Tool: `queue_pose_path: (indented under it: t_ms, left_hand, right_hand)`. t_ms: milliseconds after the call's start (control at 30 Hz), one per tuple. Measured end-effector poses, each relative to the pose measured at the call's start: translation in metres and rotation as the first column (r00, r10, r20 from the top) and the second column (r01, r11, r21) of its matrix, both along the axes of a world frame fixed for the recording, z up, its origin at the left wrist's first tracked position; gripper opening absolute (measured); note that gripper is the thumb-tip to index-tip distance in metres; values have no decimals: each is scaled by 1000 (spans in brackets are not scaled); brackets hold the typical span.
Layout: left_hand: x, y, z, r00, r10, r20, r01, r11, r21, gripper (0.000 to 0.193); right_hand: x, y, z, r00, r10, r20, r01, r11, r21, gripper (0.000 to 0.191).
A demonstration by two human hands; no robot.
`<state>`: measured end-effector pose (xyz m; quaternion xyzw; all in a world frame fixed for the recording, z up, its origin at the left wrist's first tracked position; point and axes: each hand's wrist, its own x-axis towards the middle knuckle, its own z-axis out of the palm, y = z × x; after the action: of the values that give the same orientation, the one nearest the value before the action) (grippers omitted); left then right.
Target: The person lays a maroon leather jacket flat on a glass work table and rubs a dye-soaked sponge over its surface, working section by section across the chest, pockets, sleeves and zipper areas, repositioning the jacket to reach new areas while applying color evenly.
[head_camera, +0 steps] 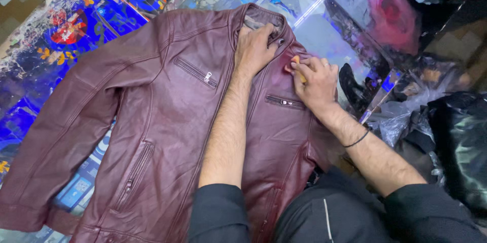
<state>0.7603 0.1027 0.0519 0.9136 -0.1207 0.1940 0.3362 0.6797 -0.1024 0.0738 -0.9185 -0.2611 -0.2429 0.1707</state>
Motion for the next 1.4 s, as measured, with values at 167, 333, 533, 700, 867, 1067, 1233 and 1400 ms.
queue_pose_path:
  t_ms: [167,333,533,700,867,1067,1233,1400]
  left_hand:
    - [2,-1,0,1000,20,-11,-19,1000,24,33]
    - [1,-1,2,1000,12,-4,-12,1000,-2,32]
    - [2,0,1,999,7,36,-5,999,-40,30]
    - [6,1,-2,999,-2,44,4,999,-53,30]
    - [7,1,-2,1000,0,2,0,999,-44,31]
    - [6,2,-2,1000,4,-31,-6,999,-47,29]
    - [7,2,-4,1000,3,10,-2,998,-67,33]
    - [8,0,-4,1000,-1,21,2,999,-55,34]
  right_hand:
    - [9,17,-11,993,117,23,-118,991,59,9]
    - [31,22,-16,999,-31,25,28,996,90,13]
    - [42,19,-16,999,-17,33,14,996,92,11]
    - [41,23,-17,998,-26,59,23,998,60,11]
    - [30,21,-10,964,248,-96,-230,959,166,16]
    - [33,19,5,986,165,6,-165,985,55,17]
    - [22,23,-2,919,381,-103,-366,920,139,19]
    - [37,-15,17,961,274,-26,-273,941,-197,20]
